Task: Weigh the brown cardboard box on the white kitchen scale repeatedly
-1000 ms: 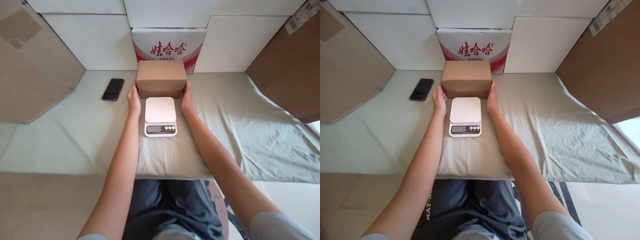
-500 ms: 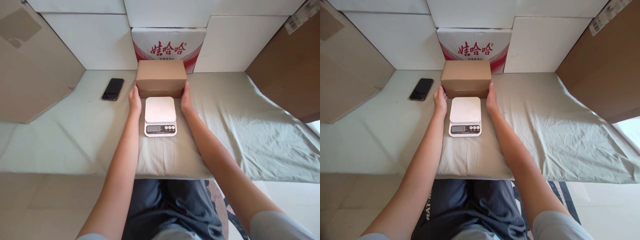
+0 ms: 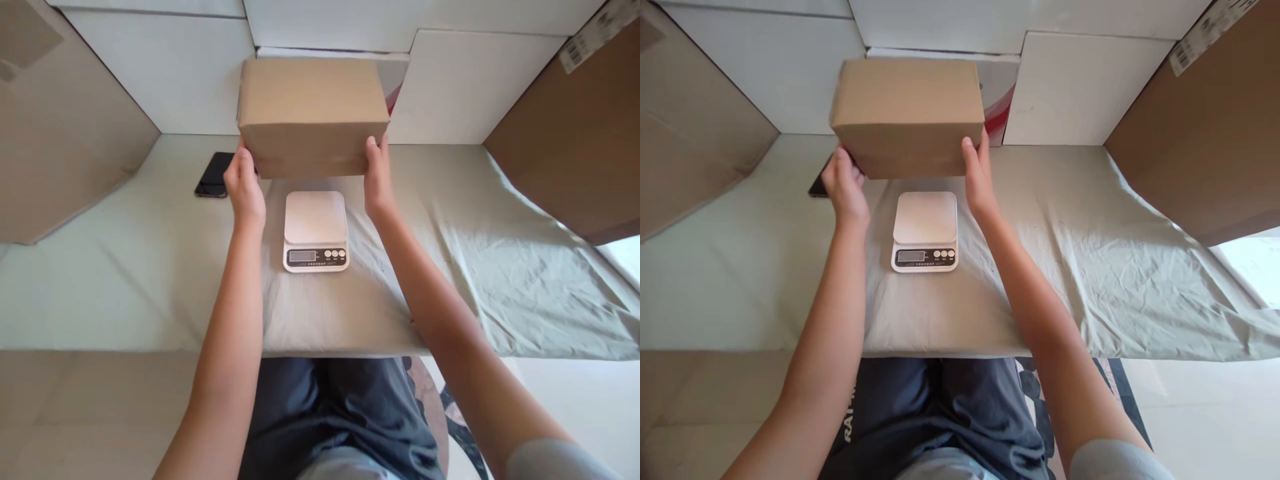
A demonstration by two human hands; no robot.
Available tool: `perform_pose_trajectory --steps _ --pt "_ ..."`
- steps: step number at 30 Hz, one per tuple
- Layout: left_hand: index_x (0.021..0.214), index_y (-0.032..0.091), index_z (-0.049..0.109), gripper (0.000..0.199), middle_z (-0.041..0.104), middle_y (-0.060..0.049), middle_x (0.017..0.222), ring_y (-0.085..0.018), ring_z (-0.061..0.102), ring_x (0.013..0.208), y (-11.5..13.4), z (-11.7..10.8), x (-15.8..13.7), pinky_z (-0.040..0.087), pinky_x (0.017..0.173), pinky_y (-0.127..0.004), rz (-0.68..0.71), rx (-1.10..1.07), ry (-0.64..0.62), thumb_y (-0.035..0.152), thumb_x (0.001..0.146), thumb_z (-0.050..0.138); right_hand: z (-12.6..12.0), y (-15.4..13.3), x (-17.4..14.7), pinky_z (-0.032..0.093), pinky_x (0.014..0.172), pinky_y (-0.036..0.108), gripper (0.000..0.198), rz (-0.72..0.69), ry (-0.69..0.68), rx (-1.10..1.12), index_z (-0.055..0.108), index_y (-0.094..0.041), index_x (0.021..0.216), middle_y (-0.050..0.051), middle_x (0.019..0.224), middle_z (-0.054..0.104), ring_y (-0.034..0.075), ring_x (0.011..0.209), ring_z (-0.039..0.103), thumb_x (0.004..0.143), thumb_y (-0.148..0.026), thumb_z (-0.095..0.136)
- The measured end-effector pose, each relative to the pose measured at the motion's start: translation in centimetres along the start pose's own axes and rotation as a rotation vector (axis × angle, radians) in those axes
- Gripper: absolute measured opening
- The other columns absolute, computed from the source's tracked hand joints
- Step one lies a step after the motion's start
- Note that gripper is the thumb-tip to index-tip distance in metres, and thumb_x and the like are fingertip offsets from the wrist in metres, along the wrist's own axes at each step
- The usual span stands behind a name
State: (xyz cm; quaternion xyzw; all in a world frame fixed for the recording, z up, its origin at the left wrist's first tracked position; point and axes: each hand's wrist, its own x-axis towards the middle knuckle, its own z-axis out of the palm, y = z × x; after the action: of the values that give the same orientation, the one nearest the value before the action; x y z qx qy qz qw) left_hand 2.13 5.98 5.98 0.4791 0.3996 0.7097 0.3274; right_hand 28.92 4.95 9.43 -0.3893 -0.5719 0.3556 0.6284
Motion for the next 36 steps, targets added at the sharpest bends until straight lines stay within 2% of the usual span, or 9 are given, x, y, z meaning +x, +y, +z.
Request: perform_pose_trajectory --steps 2,5,8,11,16,20,28,31,36 --pt "0.145 0.020 0.079 0.070 0.076 -0.007 0.162 -0.034 0.056 0.169 2.4 -0.6 -2.4 0.047 0.141 -0.052 0.085 0.039 -0.015 0.079 0.112 0.062 -0.5 -2.9 -2.1 0.036 0.154 0.056 0.068 -0.007 -0.050 -0.019 0.057 -0.047 0.160 -0.006 0.177 0.061 0.031 0.185 0.032 0.105 -0.085 0.056" --pt "0.147 0.029 0.082 0.076 0.077 -0.007 0.161 -0.037 0.057 0.169 4.7 -1.9 -7.4 0.049 0.141 -0.050 0.057 0.051 0.008 0.089 0.100 0.070 -1.5 -5.1 -6.4 0.033 0.154 0.063 0.075 -0.012 -0.095 -0.062 0.051 -0.045 0.166 -0.002 0.181 0.056 0.035 0.185 0.030 0.103 -0.084 0.059" --pt "0.148 0.029 0.083 0.077 0.079 -0.011 0.155 -0.041 0.064 0.161 4.8 -2.9 -11.7 0.050 0.139 -0.056 -0.014 0.080 0.058 0.087 0.099 0.073 -2.3 -4.7 -10.3 0.032 0.154 0.064 0.084 0.021 -0.112 -0.062 0.046 -0.044 0.171 0.001 0.185 0.052 0.039 0.182 0.034 0.099 -0.083 0.065" --pt "0.149 0.029 0.084 0.077 0.081 -0.011 0.152 -0.040 0.069 0.156 4.0 -3.3 -13.8 0.051 0.138 -0.057 -0.044 0.089 0.089 0.086 0.098 0.073 -2.4 -3.5 -12.5 0.029 0.155 0.063 0.086 0.025 -0.093 -0.031 0.040 -0.045 0.175 0.003 0.183 0.055 0.038 0.180 0.038 0.099 -0.080 0.064" --pt "0.149 0.027 0.084 0.084 0.082 -0.016 0.152 -0.038 0.072 0.152 3.3 -3.2 -13.7 0.053 0.136 -0.056 -0.066 0.093 0.133 0.090 0.095 0.072 -1.8 -2.8 -13.6 0.031 0.155 0.064 0.088 0.069 -0.100 0.009 0.039 -0.045 0.175 0.003 0.186 0.051 0.037 0.179 0.040 0.099 -0.078 0.067" --pt "0.149 0.024 0.084 0.086 0.081 -0.018 0.153 -0.040 0.071 0.154 3.1 -3.2 -13.5 0.053 0.135 -0.055 -0.081 0.102 0.131 0.091 0.096 0.071 -1.6 -2.6 -13.9 0.028 0.155 0.064 0.091 0.096 -0.074 0.031 0.038 -0.044 0.175 0.002 0.190 0.045 0.037 0.181 0.036 0.096 -0.080 0.068" --pt "0.154 0.029 0.081 0.079 0.079 -0.016 0.156 -0.038 0.067 0.160 1.9 -3.4 -13.9 0.052 0.137 -0.053 -0.107 0.095 0.073 0.087 0.103 0.066 -1.9 -1.9 -13.3 0.025 0.156 0.062 0.089 0.078 -0.073 -0.001 0.038 -0.044 0.174 0.005 0.183 0.054 0.034 0.180 0.039 0.098 -0.081 0.063" --pt "0.153 0.029 0.082 0.080 0.079 -0.016 0.157 -0.039 0.067 0.160 1.8 -3.3 -13.9 0.053 0.136 -0.054 -0.116 0.090 0.084 0.088 0.102 0.067 -1.9 -1.8 -13.3 0.026 0.156 0.063 0.091 0.074 -0.070 0.016 0.036 -0.044 0.176 0.004 0.186 0.051 0.035 0.182 0.035 0.097 -0.081 0.064" --pt "0.152 0.028 0.083 0.084 0.078 -0.017 0.158 -0.041 0.067 0.160 1.8 -3.1 -13.8 0.053 0.136 -0.055 -0.121 0.063 0.098 0.090 0.097 0.072 -2.0 -1.6 -13.4 0.028 0.155 0.063 0.089 0.060 -0.091 -0.005 0.032 -0.044 0.177 0.005 0.186 0.052 0.035 0.179 0.042 0.101 -0.080 0.060"
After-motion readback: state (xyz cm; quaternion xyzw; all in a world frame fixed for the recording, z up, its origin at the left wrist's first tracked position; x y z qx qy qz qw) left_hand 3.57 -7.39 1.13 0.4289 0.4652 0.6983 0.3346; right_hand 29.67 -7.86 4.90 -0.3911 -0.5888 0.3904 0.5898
